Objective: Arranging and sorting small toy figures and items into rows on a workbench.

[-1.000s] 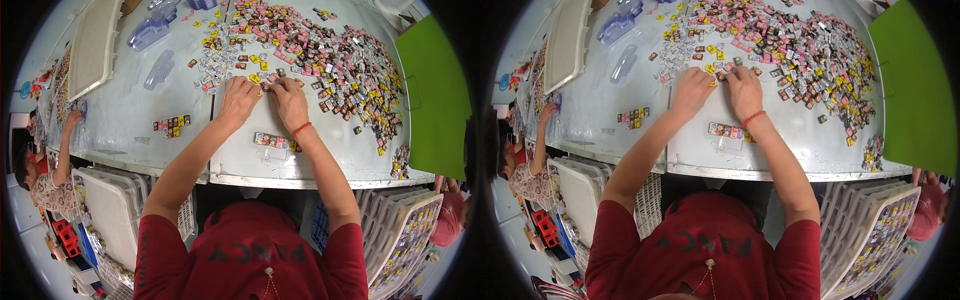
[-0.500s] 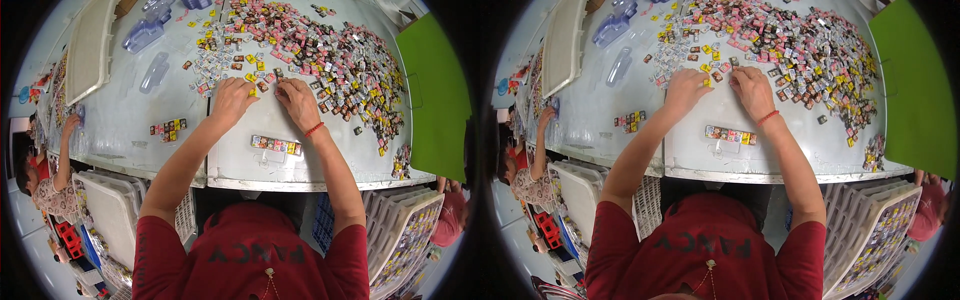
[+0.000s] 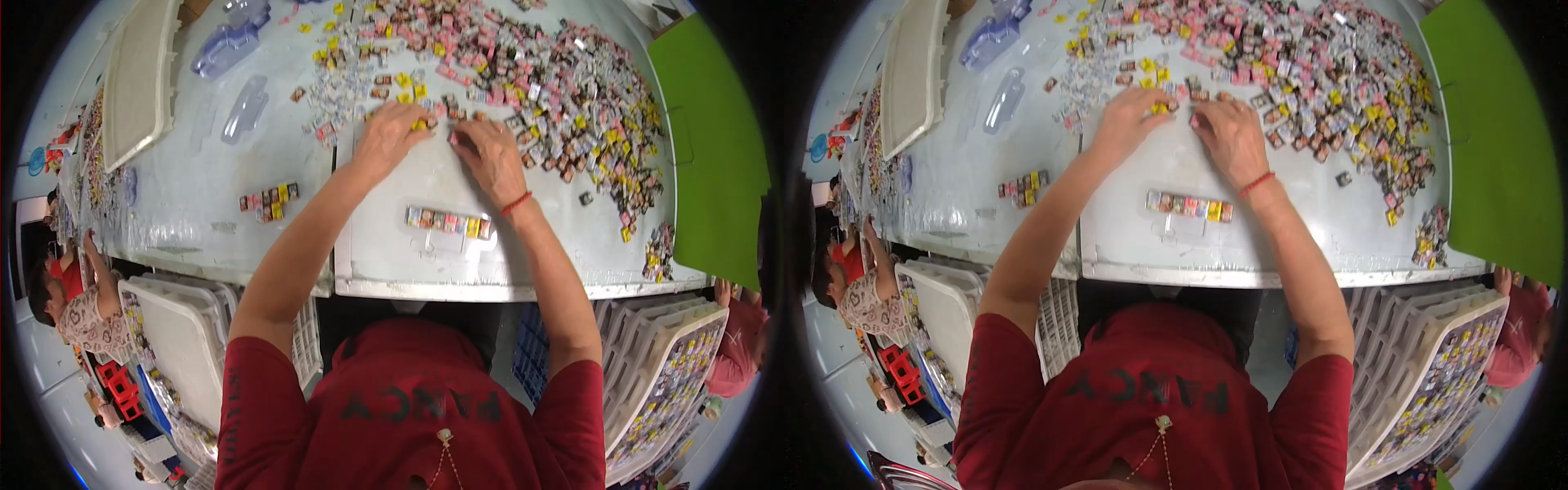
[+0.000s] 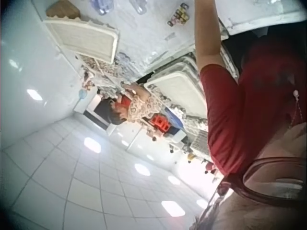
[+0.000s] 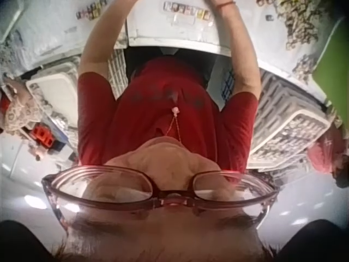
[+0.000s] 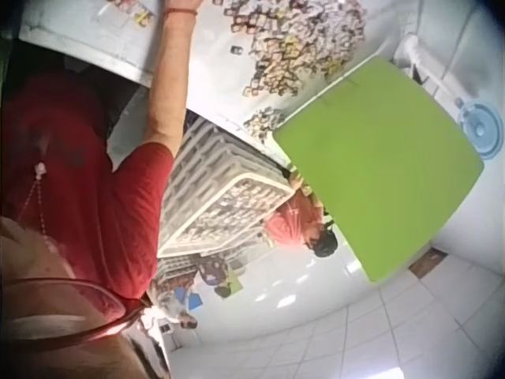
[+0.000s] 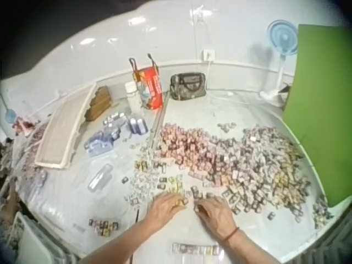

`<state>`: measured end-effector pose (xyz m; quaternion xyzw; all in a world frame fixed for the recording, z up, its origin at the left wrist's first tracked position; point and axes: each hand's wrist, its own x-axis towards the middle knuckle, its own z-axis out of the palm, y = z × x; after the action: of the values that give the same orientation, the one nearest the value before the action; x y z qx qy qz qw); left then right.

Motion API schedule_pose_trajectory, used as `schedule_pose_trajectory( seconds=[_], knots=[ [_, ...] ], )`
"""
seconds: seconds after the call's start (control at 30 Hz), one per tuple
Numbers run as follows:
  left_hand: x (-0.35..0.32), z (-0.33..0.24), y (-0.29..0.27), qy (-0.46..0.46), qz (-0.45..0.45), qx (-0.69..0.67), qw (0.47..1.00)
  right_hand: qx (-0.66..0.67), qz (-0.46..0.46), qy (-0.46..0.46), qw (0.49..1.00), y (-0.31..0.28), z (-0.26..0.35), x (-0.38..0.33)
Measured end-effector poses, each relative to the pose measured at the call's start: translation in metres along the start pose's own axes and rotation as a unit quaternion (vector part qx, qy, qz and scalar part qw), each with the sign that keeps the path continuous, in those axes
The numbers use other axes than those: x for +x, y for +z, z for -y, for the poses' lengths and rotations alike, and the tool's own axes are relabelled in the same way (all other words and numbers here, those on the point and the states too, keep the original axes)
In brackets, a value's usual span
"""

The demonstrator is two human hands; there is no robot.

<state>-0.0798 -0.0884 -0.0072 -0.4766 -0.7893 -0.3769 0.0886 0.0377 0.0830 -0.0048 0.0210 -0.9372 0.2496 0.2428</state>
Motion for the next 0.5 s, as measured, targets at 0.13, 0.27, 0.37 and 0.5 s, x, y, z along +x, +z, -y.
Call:
schedule_pose_trajectory(
  seconds=[0.13, 0.27, 0.37, 0.5],
  knots=[
    [0.009, 0.005, 0.001, 0.004, 0.044, 0.044, 0.998, 0.005, 0.002, 0.003, 1.000, -0.005, 0.003, 0.009],
    [0.013, 0.003, 0.017, 0.073, -0.049, 0.018, 0.996, -0.011, -0.033, -0.027, 0.999, 0.006, -0.009, 0.005],
    [0.014, -0.001, 0.021, 0.033, -0.020, 0.039, 0.998, -0.005, -0.030, -0.028, 0.999, 0.007, -0.009, 0.004],
    [0.011, -0.003, 0.024, 0.008, 0.024, 0.037, 0.999, -0.016, -0.031, -0.025, 0.999, 0.005, -0.005, 0.003]
  ],
)
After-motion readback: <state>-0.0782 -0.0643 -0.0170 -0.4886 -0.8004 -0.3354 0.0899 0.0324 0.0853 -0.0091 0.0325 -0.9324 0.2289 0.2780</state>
